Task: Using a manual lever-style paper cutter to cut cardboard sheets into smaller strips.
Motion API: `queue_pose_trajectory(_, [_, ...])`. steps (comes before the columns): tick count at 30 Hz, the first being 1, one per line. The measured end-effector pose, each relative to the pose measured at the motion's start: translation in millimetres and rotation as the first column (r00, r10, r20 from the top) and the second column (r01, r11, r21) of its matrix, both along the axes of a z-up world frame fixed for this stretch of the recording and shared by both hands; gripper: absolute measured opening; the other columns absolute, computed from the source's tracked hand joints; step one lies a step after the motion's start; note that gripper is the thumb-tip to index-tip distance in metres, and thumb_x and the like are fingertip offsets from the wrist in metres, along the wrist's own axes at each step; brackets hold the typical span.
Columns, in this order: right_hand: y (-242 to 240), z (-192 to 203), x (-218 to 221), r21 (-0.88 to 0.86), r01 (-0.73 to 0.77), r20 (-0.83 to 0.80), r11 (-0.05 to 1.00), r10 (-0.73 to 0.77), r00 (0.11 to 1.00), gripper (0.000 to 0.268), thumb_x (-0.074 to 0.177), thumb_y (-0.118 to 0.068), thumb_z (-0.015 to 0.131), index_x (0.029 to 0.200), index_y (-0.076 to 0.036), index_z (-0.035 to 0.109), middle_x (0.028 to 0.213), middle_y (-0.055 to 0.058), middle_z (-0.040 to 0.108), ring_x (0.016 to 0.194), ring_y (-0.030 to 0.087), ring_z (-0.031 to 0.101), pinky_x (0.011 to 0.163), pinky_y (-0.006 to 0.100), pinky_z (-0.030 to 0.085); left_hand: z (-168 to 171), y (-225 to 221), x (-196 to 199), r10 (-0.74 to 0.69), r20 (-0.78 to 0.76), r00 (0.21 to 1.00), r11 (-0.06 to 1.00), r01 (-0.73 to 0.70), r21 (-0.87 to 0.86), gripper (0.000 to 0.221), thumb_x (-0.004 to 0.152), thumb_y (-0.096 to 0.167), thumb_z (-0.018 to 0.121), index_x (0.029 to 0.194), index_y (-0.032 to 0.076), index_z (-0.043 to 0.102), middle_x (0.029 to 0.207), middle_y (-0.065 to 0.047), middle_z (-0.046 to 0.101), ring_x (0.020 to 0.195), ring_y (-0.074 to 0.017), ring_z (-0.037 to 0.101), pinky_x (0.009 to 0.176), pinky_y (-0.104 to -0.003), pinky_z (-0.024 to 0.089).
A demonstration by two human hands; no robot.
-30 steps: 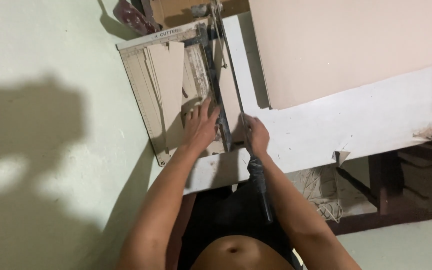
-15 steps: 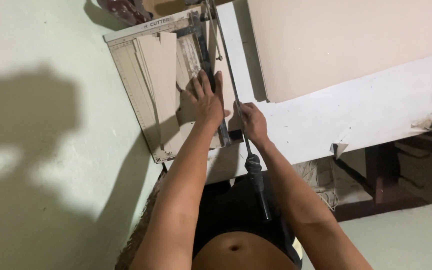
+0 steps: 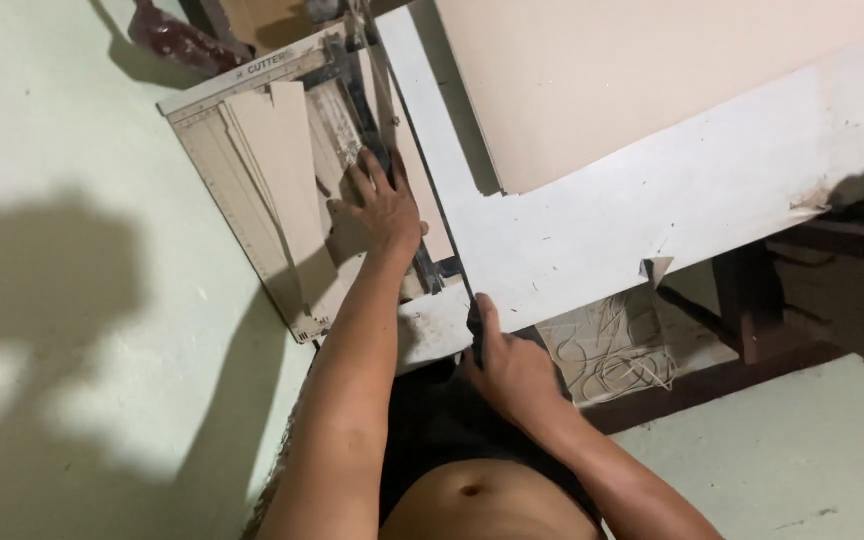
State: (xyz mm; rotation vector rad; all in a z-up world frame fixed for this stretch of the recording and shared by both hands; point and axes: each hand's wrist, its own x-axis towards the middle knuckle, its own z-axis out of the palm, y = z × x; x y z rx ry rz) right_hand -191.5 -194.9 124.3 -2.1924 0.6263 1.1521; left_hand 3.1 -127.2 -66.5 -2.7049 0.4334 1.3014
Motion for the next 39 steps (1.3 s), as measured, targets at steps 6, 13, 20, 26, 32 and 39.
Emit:
queue_pose_trajectory(6, [1.5, -142.0, -47.5, -0.072, -0.043, 0.121, 0.996, 0.052, 0.991, 0.092, 0.089, -0.015, 0.056, 0.165, -0.006, 0.005, 0.11, 0.028, 0.071, 0.09, 0.049, 0.074, 0.075, 0.057, 0.059, 10.9, -3.0, 0.0, 0.064, 0.063, 0.996, 0.988, -0.054, -0.145, 0.126, 0.073, 0.024, 0.09, 0.165, 0.015, 0.005, 0.166, -0.029, -0.007, 0.152, -0.0522, -0.003, 0.104, -0.089, 0.012])
queue_pose_trajectory(13, [-30.3, 69.5, 23.8, 0.178, 0.284, 0.0, 0.942, -0.288, 0.958, 0.095, 0.087, -0.058, 0.057, 0.164, -0.022, 0.014, 0.082, 0.028, 0.075, 0.071, 0.049, 0.074, 0.07, 0.054, 0.061, 46.1, 11.4, 2.6, -0.165, 0.124, 0.978, 0.975, 0.181, -0.128, 0.09, 0.088, 0.035, 0.076, 0.162, 0.018, 0.027, 0.166, -0.024, -0.007, 0.152, -0.0471, -0.012, 0.111, -0.08, 0.0])
queue_pose_trajectory(20, [-84.8, -68.6, 34.3, 0.232, 0.22, 0.346, 0.948, -0.292, 0.892, 0.048, 0.108, -0.031, 0.041, 0.155, -0.025, 0.044, 0.095, 0.014, 0.079, 0.094, 0.045, 0.073, 0.087, 0.058, 0.053, -42.3, 37.7, -49.5, -0.202, -0.294, 0.934, 0.608, -0.116, -0.786, 0.017, 0.089, 0.015, 0.06, 0.092, 0.021, 0.076, 0.089, -0.004, 0.073, 0.081, -0.0206, 0.066, 0.077, -0.032, 0.044])
queue_pose_trajectory(26, [-102.1, -321.3, 106.7, 0.551, 0.115, 0.375, 0.826, -0.369, 0.851, 0.048, 0.101, -0.001, 0.045, 0.148, -0.004, 0.054, 0.126, 0.027, 0.061, 0.111, 0.044, 0.066, 0.085, 0.055, 0.056, 41.6, 82.4, -68.9, -0.754, 0.321, 0.573, 0.527, 0.819, -0.226, 0.012, 0.088, 0.013, 0.067, 0.082, 0.019, 0.075, 0.085, -0.005, 0.074, 0.078, -0.0245, 0.066, 0.074, -0.041, 0.047])
queue_pose_trajectory(32, [-62.6, -220.4, 115.8, 0.712, 0.321, 0.082, 0.625, -0.528, 0.845, 0.047, 0.103, -0.011, 0.051, 0.149, -0.007, 0.054, 0.14, 0.025, 0.057, 0.124, 0.045, 0.06, 0.097, 0.061, 0.053, 72.2, 130.3, -26.3, -0.648, 0.012, 0.761, 0.755, 0.644, -0.124, 0.014, 0.093, 0.019, 0.069, 0.107, 0.015, 0.07, 0.11, -0.004, 0.071, 0.105, -0.0253, 0.067, 0.092, -0.041, 0.052])
queue_pose_trajectory(39, [-79.6, -126.2, 68.8, 0.573, 0.494, 0.093, 0.654, -0.651, 0.754, 0.051, 0.106, -0.016, 0.051, 0.155, -0.003, 0.044, 0.142, 0.026, 0.058, 0.132, 0.043, 0.057, 0.106, 0.056, 0.049, 72.5, 141.1, -4.4, -0.65, 0.189, 0.736, 0.755, 0.654, 0.048, 0.047, 0.093, 0.041, 0.07, 0.136, 0.028, 0.057, 0.152, -0.003, 0.047, 0.139, -0.03, 0.046, 0.109, -0.051, 0.042])
